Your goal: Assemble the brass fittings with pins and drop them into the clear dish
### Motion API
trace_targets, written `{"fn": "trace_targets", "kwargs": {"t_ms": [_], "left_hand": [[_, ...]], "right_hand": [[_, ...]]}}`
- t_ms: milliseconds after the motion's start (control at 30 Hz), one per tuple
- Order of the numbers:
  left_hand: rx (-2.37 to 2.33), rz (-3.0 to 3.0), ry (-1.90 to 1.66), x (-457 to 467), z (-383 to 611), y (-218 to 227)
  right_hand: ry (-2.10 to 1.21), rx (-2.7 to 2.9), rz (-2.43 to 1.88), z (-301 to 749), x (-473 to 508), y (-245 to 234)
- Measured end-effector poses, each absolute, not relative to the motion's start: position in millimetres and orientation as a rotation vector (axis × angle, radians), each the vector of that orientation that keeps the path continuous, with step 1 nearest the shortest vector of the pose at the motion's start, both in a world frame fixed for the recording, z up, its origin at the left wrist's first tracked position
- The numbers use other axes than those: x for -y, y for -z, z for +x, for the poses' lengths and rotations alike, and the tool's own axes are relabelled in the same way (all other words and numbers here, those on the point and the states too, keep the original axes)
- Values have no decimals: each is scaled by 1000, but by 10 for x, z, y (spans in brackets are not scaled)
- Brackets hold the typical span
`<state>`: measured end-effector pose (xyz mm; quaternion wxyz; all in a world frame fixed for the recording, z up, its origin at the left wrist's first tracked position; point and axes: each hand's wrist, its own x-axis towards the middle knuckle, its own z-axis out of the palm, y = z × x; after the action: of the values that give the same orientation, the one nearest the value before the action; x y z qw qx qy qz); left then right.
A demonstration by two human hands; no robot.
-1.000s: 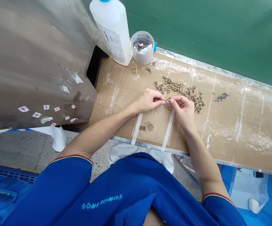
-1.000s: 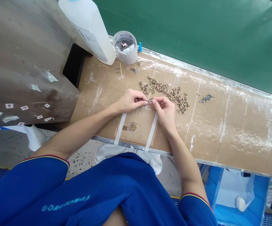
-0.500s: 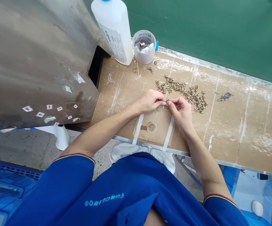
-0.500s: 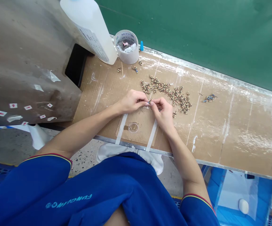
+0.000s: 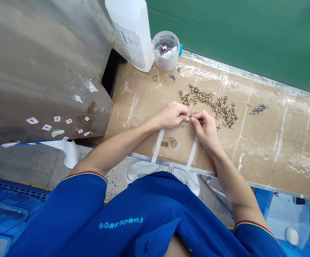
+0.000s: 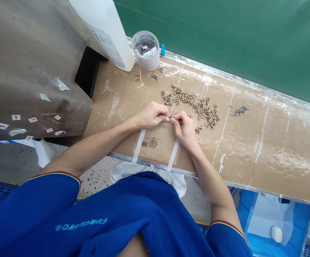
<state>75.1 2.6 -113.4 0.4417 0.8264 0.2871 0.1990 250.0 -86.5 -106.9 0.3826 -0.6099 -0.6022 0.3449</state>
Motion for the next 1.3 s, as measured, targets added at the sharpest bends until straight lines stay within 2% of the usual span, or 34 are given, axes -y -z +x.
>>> {"fn": "trace_targets", "kwargs": {"t_ms": [467, 700, 1300], "left_hand": [[-649, 1894, -541, 18, 717, 1044], [-717, 1823, -509, 21, 700, 1022], [-644, 1964, -492, 25, 728, 1100]], "right_hand": [[-1089, 1281, -1444, 2541, 872, 1111], [-1090, 1155, -1408, 2528, 854, 1144], [-1083, 1319, -1422, 2505, 900, 1145]]}}
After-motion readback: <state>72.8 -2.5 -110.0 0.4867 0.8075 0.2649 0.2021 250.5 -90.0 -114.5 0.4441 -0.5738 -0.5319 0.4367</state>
